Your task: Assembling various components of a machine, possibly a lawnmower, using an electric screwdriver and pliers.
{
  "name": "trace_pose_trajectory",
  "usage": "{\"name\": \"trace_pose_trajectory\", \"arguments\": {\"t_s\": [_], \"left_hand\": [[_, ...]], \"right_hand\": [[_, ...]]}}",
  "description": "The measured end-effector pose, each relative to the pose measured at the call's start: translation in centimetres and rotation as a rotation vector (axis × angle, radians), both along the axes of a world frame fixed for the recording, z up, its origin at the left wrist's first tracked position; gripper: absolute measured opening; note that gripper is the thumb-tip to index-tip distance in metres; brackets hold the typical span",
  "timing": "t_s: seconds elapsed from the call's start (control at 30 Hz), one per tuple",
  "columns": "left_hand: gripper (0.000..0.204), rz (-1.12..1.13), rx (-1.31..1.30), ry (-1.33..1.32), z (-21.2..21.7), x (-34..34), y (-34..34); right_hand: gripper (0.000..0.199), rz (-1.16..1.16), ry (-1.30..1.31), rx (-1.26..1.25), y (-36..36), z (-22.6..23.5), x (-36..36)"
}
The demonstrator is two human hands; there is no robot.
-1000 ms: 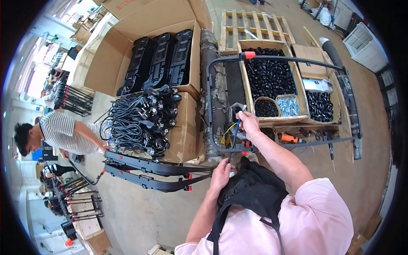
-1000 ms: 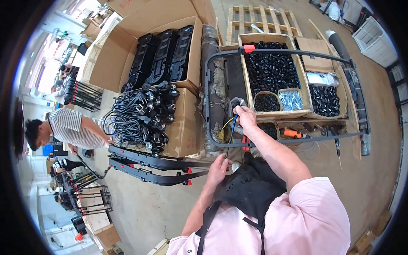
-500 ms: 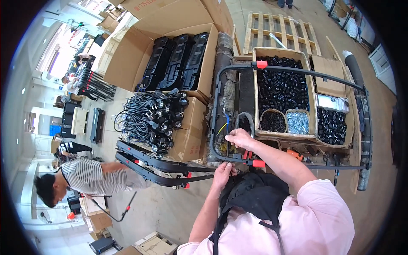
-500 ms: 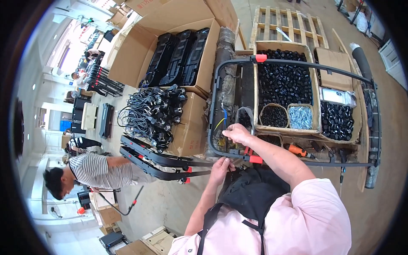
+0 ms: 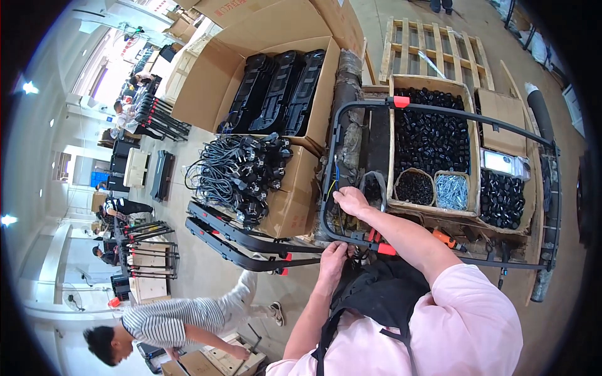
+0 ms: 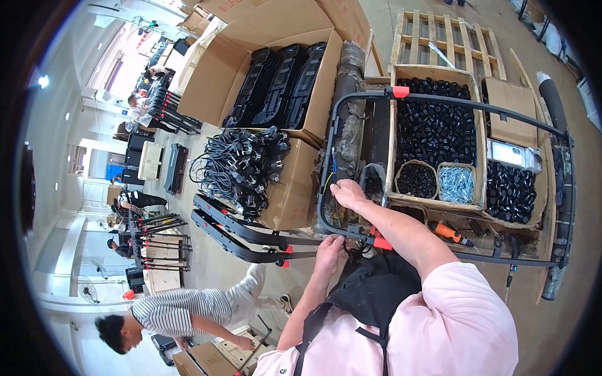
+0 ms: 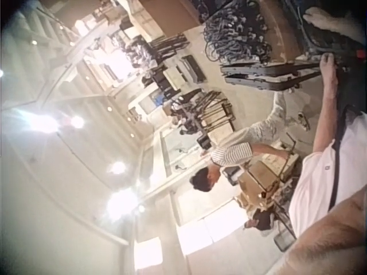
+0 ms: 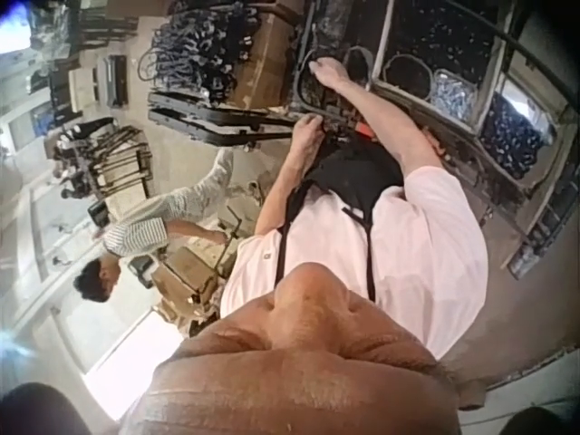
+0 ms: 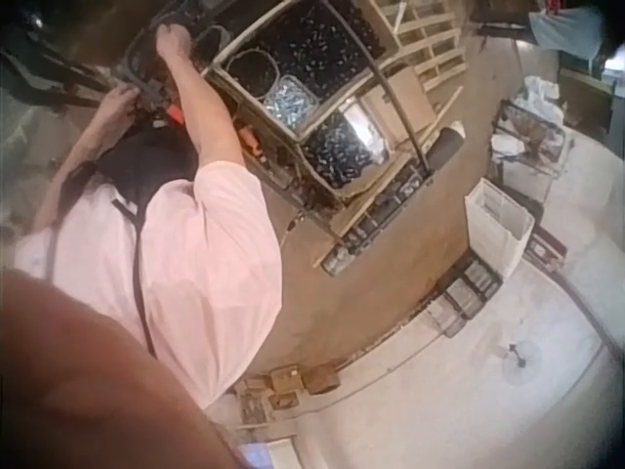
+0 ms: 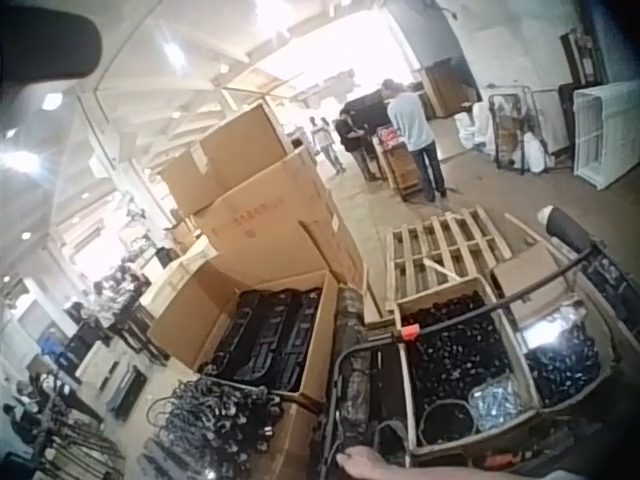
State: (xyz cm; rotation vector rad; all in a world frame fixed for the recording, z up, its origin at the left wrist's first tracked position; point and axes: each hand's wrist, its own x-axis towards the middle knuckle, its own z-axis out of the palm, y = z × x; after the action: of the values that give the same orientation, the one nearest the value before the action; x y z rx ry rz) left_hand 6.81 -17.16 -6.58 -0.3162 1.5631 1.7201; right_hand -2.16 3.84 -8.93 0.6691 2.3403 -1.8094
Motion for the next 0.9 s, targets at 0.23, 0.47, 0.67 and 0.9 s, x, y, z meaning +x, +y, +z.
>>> {"name": "trace_pose_trajectory", "arguments": {"t_s": [0.23, 0.47, 0.67, 0.9], "left_hand": [[0.015, -0.051, -0.134, 0.07, -0.1, 0.0, 0.3], [0.016, -0.061, -0.135, 0.116, 0.1, 0.6, 0.6], [0.019, 0.04, -0.129, 0.066, 0.2, 0.8, 1.4], [0.017, 0.05, -0.117, 0.008, -0.6, 0.8, 0.9]], "right_hand": [[0.043, -0.013, 0.005, -0.01, 0.0, -0.6, -0.3], [0.04, 0.087, -0.051, -0.104, 1.3, 0.0, -0.1], [0.027, 0.571, -0.291, 0.164, 10.3, 2.2, -1.8], [0.023, 0.67, -0.135, 0.963, 9.9, -0.7, -1.5]]}}
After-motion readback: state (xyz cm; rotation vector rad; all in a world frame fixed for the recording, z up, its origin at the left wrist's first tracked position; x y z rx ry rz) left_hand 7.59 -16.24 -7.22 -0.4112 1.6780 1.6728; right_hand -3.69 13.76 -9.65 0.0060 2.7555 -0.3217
